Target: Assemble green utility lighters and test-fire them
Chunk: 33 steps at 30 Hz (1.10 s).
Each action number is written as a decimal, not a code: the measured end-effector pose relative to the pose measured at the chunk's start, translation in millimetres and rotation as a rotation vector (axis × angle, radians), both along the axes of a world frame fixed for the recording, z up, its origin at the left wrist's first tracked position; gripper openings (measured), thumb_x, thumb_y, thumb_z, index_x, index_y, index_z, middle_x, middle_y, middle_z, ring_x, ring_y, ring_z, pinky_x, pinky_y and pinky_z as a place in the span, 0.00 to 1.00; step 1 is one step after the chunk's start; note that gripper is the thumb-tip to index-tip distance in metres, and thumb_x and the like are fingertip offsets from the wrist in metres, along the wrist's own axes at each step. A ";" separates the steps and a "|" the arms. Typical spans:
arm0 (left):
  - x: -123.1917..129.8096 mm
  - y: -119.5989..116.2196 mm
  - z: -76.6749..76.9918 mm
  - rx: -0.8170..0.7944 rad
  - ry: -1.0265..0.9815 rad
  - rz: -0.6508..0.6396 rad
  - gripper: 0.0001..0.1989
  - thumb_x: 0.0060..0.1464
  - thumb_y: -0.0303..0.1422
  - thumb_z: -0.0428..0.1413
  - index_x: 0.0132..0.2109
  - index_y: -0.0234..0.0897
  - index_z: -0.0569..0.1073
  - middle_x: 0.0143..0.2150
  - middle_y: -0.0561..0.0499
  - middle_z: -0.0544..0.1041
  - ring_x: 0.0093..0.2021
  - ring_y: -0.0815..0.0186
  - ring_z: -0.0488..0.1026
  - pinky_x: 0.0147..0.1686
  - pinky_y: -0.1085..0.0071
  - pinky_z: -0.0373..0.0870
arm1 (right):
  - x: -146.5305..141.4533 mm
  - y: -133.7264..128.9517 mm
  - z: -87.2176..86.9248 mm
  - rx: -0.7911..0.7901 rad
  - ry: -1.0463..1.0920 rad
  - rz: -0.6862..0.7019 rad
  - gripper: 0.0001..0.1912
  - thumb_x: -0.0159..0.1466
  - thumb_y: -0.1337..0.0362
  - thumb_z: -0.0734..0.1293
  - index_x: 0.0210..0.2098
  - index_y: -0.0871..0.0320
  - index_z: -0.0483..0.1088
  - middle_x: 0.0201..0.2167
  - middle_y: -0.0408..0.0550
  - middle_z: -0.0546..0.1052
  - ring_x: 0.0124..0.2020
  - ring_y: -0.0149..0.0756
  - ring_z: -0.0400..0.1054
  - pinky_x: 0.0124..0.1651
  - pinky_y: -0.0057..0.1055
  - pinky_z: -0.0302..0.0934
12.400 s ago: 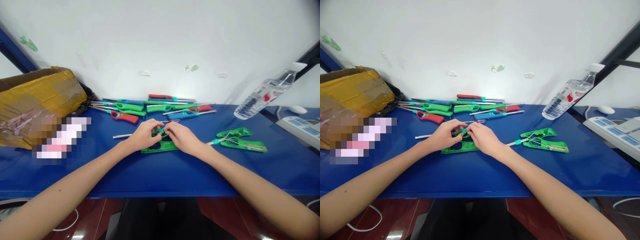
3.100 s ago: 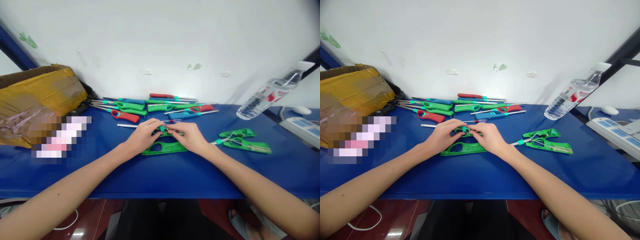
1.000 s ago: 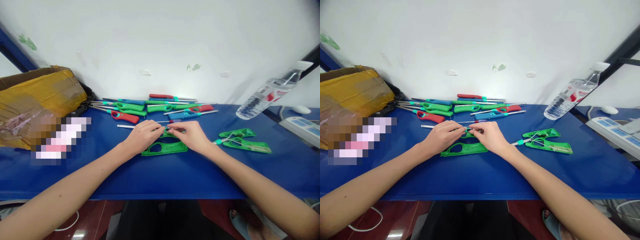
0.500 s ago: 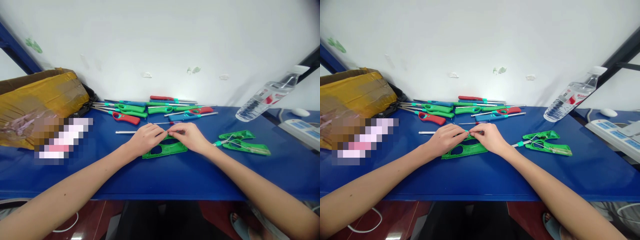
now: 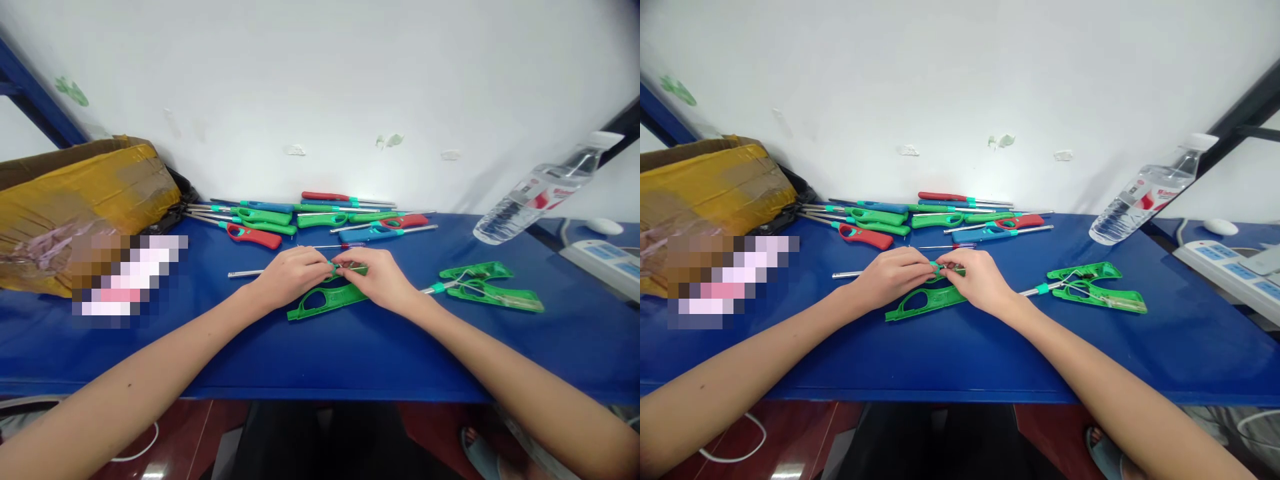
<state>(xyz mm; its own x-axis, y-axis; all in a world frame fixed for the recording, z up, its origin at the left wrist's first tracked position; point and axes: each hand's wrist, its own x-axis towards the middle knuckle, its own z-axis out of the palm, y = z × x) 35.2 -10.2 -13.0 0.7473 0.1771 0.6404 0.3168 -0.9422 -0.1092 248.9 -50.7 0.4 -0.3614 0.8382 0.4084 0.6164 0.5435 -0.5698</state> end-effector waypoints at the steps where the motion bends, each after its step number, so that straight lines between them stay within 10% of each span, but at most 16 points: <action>1: -1.7 1.4 1.0 -0.047 -0.011 -0.016 0.10 0.67 0.33 0.51 0.41 0.35 0.76 0.38 0.47 0.79 0.37 0.66 0.76 0.39 0.71 0.72 | -0.5 -0.7 0.3 0.020 -0.014 0.008 0.09 0.62 0.71 0.67 0.39 0.56 0.79 0.38 0.47 0.82 0.37 0.38 0.76 0.41 0.32 0.70; 14: -20.4 16.2 18.2 -0.641 0.043 0.104 0.06 0.55 0.30 0.60 0.41 0.36 0.80 0.37 0.49 0.82 0.36 0.64 0.78 0.37 0.71 0.72 | 0.6 0.7 -3.5 0.137 -0.039 0.019 0.08 0.63 0.71 0.67 0.40 0.57 0.78 0.39 0.49 0.82 0.39 0.39 0.77 0.43 0.33 0.71; 33: -11.1 10.5 13.6 -0.717 -0.084 0.214 0.07 0.49 0.25 0.58 0.33 0.36 0.81 0.33 0.52 0.83 0.33 0.65 0.79 0.36 0.73 0.73 | 6.8 2.4 -12.5 0.276 -0.237 0.071 0.11 0.68 0.68 0.63 0.41 0.57 0.79 0.41 0.52 0.81 0.43 0.41 0.75 0.45 0.37 0.70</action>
